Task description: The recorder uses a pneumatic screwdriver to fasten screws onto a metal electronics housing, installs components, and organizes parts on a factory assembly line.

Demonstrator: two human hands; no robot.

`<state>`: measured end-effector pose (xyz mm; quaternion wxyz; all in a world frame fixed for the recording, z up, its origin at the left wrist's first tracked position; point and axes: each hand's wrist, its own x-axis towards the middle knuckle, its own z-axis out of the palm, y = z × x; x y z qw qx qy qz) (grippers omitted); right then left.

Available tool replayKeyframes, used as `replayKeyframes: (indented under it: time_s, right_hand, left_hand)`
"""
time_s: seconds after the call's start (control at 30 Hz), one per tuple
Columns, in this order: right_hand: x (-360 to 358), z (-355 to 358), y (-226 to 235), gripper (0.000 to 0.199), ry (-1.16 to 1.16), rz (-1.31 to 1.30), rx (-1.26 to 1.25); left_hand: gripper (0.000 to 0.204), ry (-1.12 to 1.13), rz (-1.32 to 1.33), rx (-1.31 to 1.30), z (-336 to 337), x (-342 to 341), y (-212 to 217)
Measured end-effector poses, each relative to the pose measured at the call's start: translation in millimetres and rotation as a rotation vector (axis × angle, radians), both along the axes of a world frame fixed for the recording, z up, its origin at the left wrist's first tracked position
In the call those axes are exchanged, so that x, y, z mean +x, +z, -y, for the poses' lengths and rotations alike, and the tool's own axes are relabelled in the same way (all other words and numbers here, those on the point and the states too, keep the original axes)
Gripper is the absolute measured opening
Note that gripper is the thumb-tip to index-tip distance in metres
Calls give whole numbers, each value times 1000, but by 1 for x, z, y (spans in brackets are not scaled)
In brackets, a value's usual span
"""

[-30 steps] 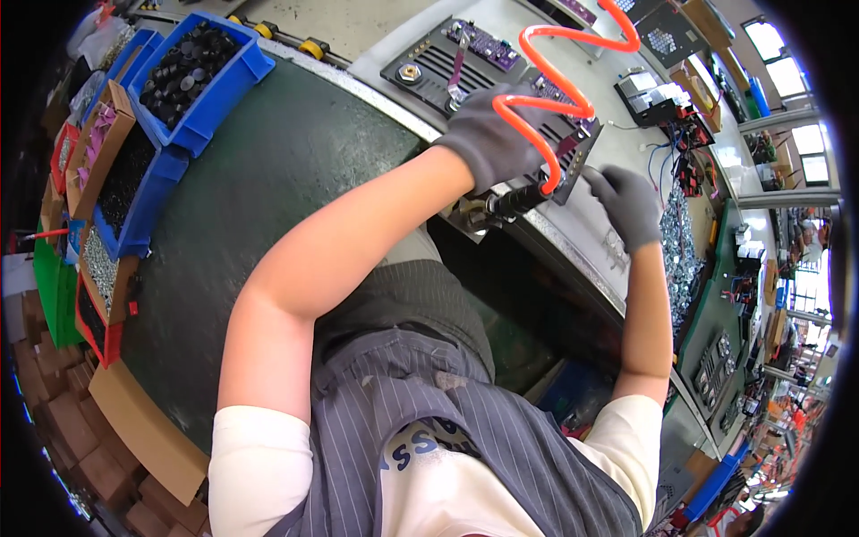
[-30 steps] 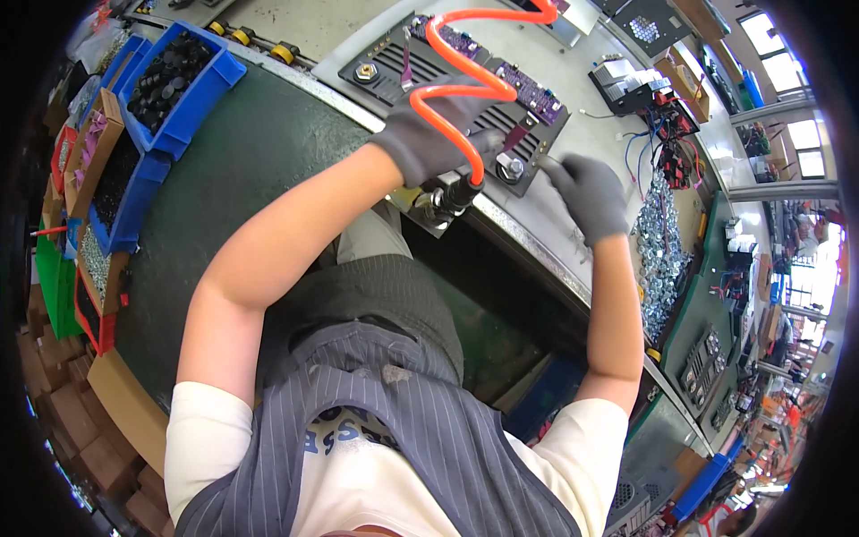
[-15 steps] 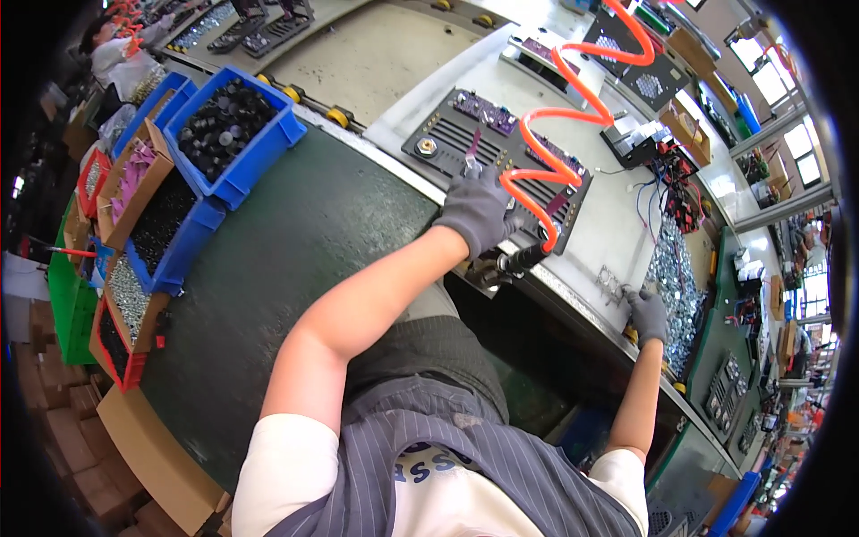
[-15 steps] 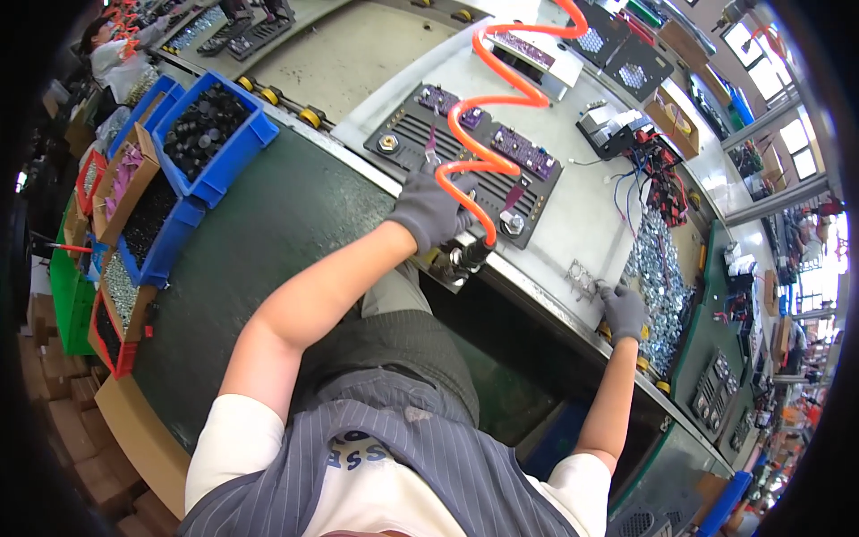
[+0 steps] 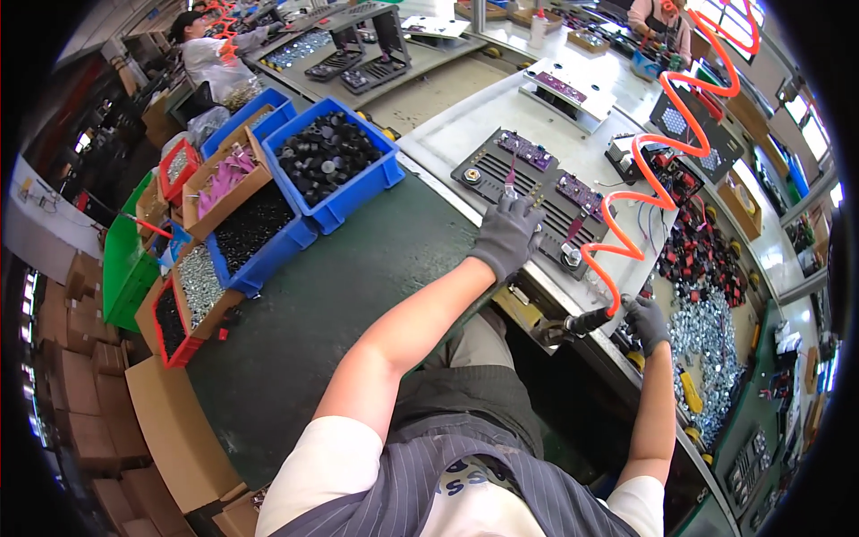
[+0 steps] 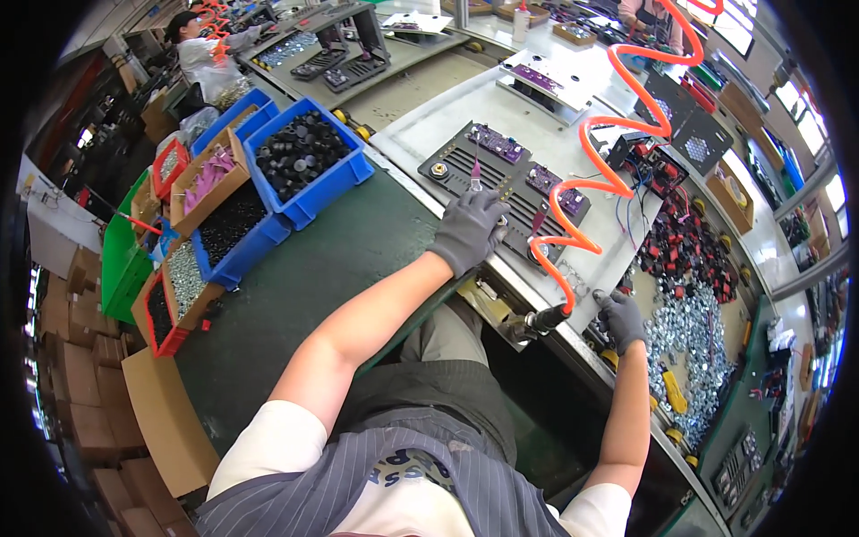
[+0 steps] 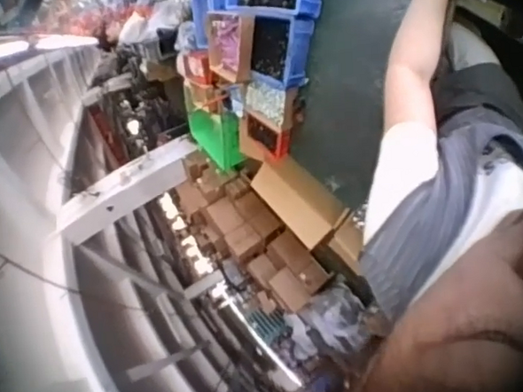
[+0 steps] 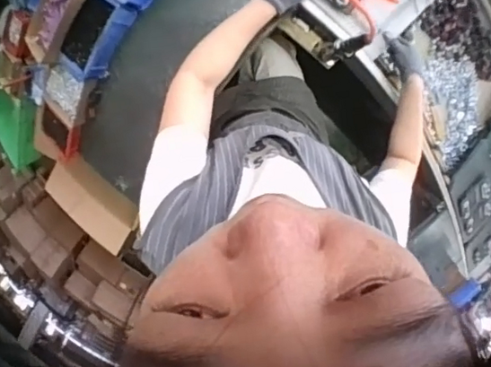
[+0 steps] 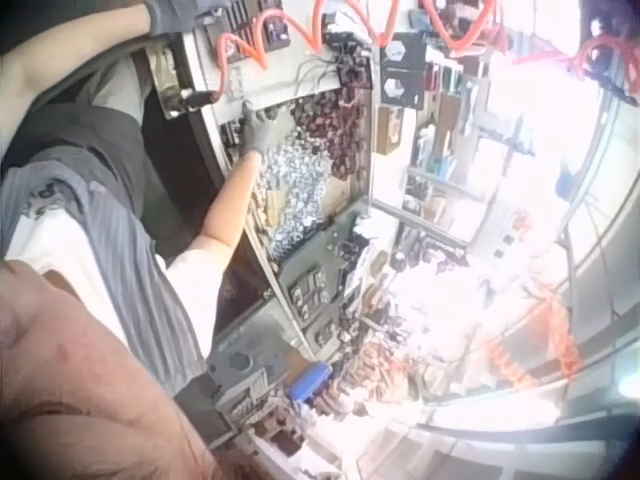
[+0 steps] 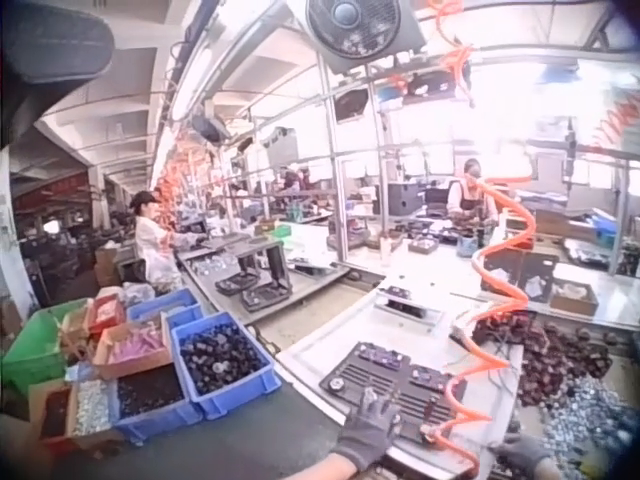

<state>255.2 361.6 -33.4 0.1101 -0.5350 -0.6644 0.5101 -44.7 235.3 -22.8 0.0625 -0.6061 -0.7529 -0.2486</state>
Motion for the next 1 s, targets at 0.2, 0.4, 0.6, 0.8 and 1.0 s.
replayKeyframes:
  time_s: [0.2, 0.4, 0.6, 0.8, 1.0]
  right_hand:
    - [-42, -22, -34, 37, 209, -76, 217]
    - [-55, -21, -31, 46, 341, 270, 520]
    - [32, 28, 0, 41, -120, 275, 593]
    - [309, 98, 38, 37, -561, 1098, 842]
    - [470, 268, 127, 67, -1157, 1704, 248]
  left_hand:
    - [42, 8, 98, 18, 78, -10, 2]
    - [47, 0, -33, 2, 87, -1, -7]
    - [98, 22, -258, -394, 73, -21, -34]
    - [99, 277, -348, -599, 24, 10, -22]
    - [86, 261, -358, -581, 24, 20, -21]
